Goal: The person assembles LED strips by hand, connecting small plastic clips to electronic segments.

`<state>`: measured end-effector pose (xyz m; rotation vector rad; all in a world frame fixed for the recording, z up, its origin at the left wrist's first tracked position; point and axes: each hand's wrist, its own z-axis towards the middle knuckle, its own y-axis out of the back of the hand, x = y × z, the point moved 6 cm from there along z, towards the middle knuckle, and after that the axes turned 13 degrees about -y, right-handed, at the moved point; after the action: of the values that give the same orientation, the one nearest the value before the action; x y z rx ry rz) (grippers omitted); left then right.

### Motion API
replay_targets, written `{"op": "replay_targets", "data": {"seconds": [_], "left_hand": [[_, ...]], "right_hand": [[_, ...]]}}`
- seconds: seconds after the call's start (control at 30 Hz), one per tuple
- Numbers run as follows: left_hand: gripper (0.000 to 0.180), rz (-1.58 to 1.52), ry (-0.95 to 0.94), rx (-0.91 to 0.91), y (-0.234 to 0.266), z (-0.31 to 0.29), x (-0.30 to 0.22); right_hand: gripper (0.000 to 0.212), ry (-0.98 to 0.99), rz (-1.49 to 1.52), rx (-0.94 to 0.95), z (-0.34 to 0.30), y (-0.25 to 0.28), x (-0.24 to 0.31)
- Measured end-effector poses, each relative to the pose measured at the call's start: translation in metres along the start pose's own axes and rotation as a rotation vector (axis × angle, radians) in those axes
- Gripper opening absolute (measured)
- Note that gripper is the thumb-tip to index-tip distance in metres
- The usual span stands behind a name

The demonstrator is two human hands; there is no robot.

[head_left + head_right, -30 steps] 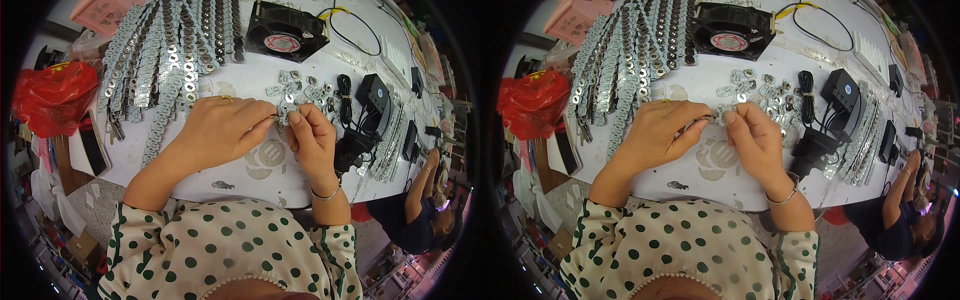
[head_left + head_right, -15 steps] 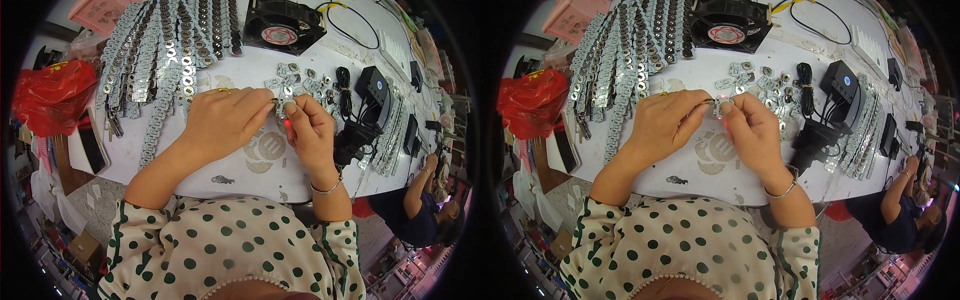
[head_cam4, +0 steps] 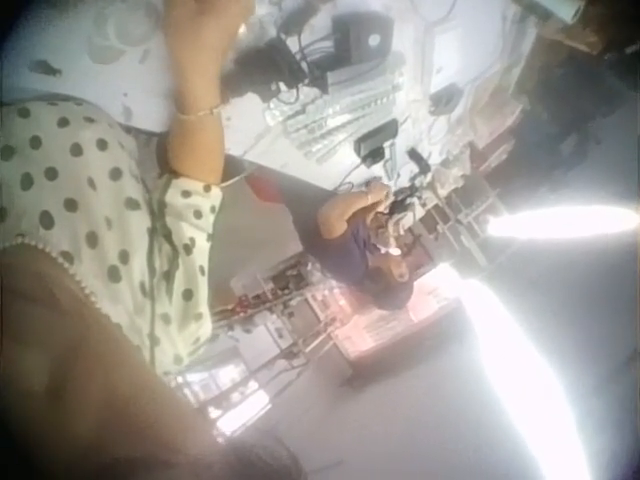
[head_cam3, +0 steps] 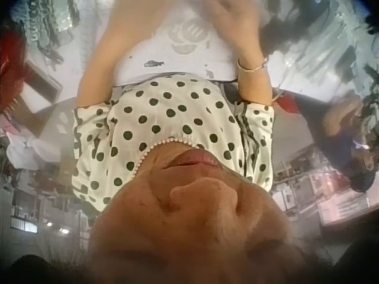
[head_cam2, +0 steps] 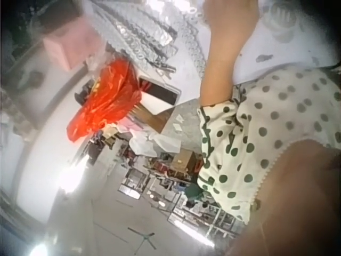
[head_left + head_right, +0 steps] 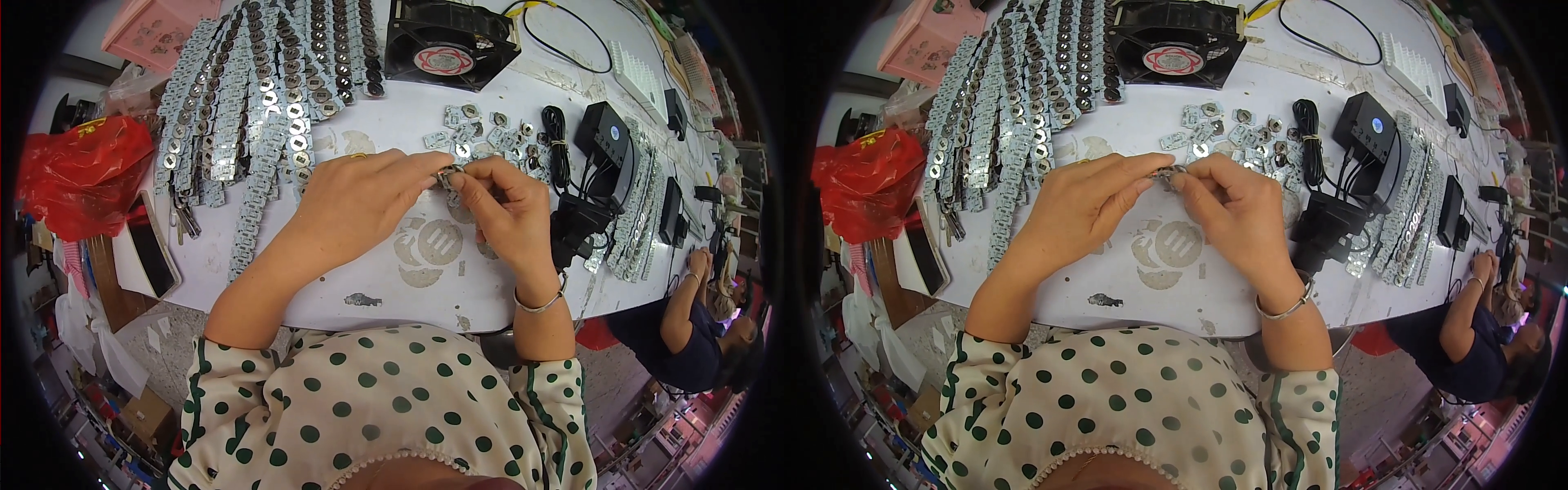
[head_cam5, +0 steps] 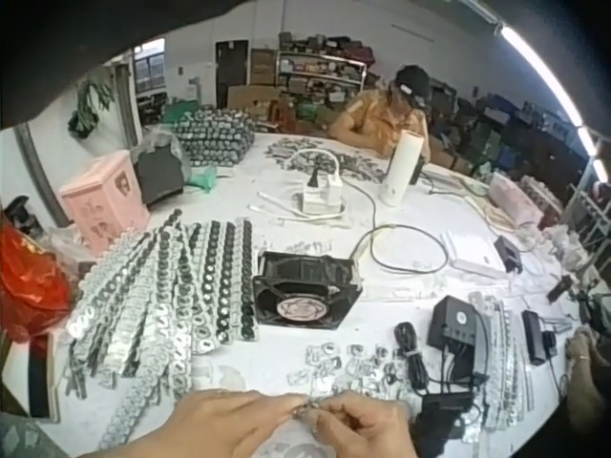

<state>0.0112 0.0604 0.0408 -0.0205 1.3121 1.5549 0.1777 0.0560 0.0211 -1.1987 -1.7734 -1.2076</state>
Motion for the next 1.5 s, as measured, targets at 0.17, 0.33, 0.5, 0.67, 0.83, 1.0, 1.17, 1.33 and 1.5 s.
{"op": "replay_targets", "data": {"seconds": [0.17, 0.33, 0.5, 0.67, 0.83, 1.0, 1.17, 1.33, 1.5], "left_hand": [[0.025, 0.005, -0.007, 0.036, -0.003, -0.001, 0.001], [0.020, -0.139, 0.281, 0.212, -0.008, -0.009, 0.012], [0.020, -0.222, 0.137, 0.164, 0.002, -0.012, 0.007], [0.020, -0.266, 0.182, 0.149, 0.008, -0.014, 0.008], [0.021, -0.345, 0.229, 0.229, 0.011, -0.018, 0.010], [0.016, -0.352, 0.196, 0.198, 0.018, -0.020, 0.012], [0.016, -0.355, 0.118, 0.181, 0.019, -0.016, 0.010], [0.020, -0.301, 0.195, 0.263, 0.019, -0.019, 0.001], [0.016, -0.330, 0.275, 0.260, 0.014, -0.032, 0.004]], "right_hand": [[0.009, -0.085, 0.186, -0.037, 0.000, 0.010, 0.004], [0.012, 0.188, -0.123, 0.055, -0.004, 0.004, 0.011], [0.014, 0.147, -0.005, 0.173, -0.009, -0.002, 0.005], [0.012, 0.297, -0.046, 0.133, -0.015, 0.003, 0.017], [0.012, 0.227, -0.030, 0.215, -0.014, -0.002, 0.013], [0.011, 0.160, -0.011, 0.265, -0.012, -0.010, 0.011], [0.010, 0.116, 0.117, 0.202, -0.015, 0.002, 0.009], [0.010, 0.297, -0.080, 0.232, -0.023, -0.004, 0.016], [0.017, 0.355, -0.084, 0.275, -0.013, -0.011, 0.013]]}}
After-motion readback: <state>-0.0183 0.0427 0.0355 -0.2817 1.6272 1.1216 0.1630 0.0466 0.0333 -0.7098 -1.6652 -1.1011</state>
